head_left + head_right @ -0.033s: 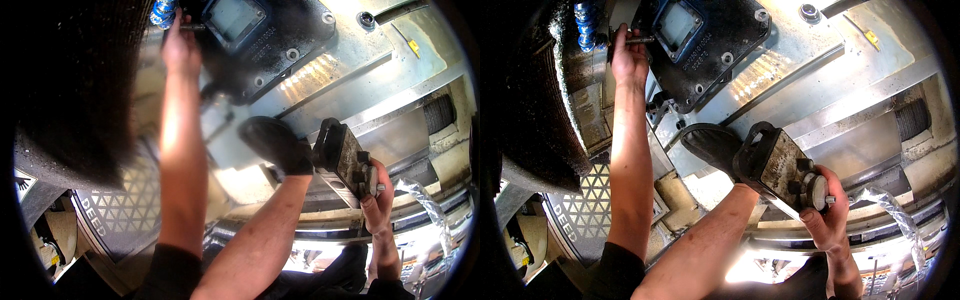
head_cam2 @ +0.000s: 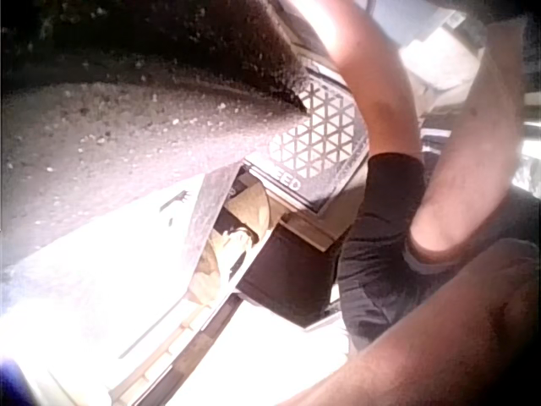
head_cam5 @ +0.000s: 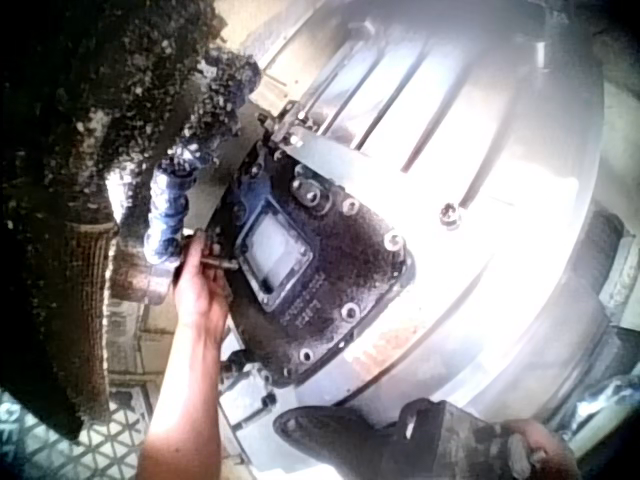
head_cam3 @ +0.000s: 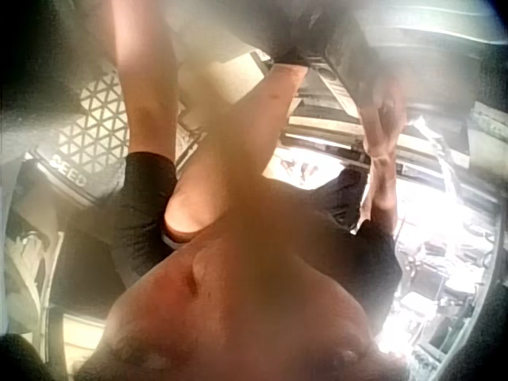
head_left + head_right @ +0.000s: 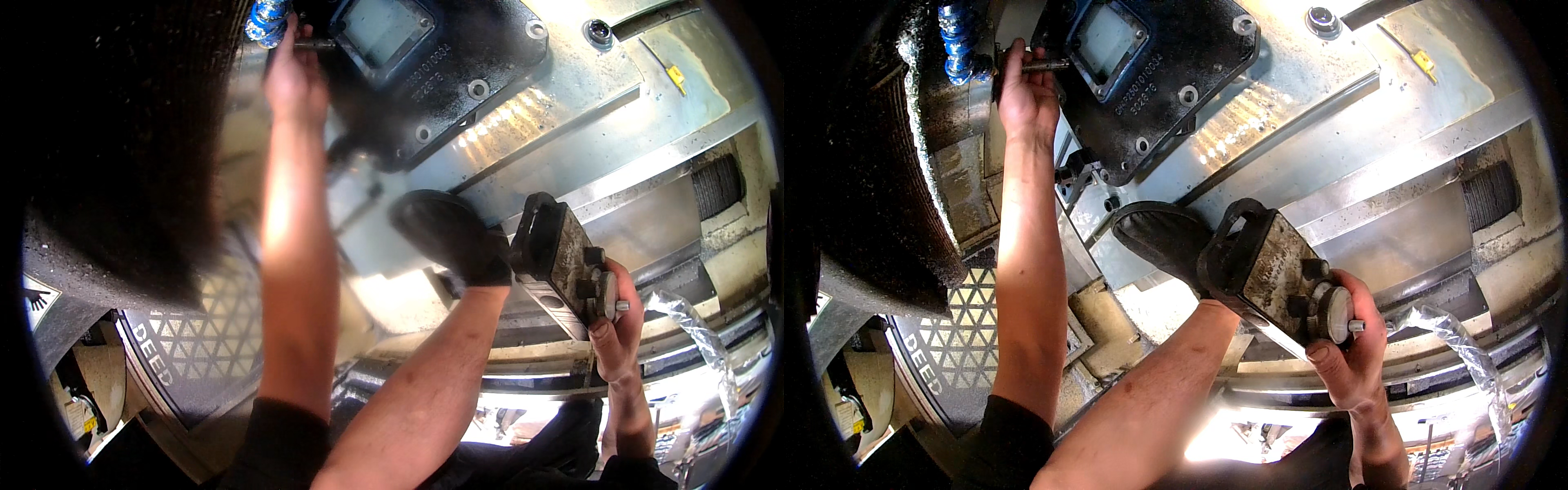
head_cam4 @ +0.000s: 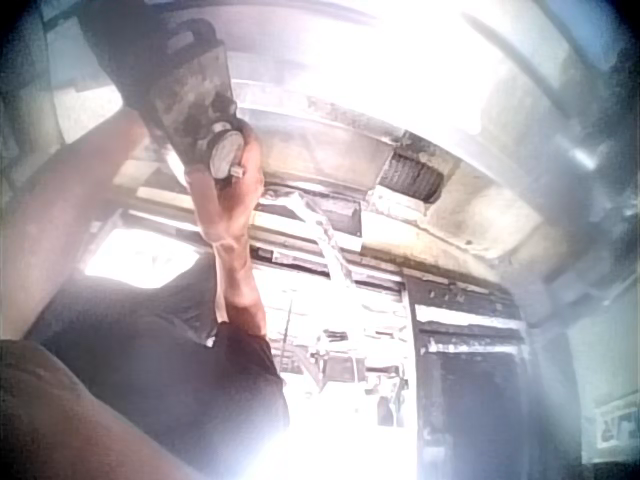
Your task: The person handles a metal component and a tool inside a CNC machine, then moves to the control panel to operate the machine. The person presses buttons on the control panel and monitors the machine's operation.
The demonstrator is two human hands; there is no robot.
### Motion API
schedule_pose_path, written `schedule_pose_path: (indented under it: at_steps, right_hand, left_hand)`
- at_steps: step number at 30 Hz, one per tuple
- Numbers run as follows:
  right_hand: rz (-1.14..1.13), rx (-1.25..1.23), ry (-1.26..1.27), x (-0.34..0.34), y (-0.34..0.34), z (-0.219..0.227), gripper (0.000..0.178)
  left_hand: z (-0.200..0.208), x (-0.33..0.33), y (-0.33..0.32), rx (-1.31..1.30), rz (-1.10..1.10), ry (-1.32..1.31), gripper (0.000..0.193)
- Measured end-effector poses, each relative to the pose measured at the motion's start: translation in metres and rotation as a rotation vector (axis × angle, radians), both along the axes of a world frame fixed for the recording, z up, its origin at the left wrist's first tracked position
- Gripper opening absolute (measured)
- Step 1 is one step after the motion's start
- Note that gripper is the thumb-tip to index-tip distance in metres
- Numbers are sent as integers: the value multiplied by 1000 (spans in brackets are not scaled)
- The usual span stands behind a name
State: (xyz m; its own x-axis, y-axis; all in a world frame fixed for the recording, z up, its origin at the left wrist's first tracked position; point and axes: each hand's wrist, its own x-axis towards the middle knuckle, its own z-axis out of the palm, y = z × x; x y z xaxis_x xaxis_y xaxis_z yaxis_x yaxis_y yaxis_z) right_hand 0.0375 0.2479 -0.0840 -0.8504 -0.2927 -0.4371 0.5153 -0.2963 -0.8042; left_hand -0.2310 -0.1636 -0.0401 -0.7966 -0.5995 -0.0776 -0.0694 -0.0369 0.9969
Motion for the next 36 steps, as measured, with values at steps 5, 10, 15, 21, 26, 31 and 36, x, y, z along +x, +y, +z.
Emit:
schedule_pose_path:
  at_steps: [5,10,15,21,26,31,36]
  right_hand:
    - [6,7,18,0,1,-2,94]
    - [1,12,16,-1,1,0,94]
    - [15,8,15,-3,3,2,94]
    - [5,13,26,-3,4,3,93]
    - [-9,11,35,1,7,-1,91]
    - [-9,42,2,1,8,1,89]
    - [-13,44,14,2,8,0,78]
  left_hand:
    - [0,3,-6,8,-60,19,26]
    - [1,4,-11,9,-134,21,25]
    - [1,3,-9,10,-90,37,24]
    - [-6,-4,1,-5,63,63,24]
    - [9,-8,50,24,272,19,23]
    - [5,-16,56,-45,422,40,26]
    - [8,-20,68,-87,494,11,22]
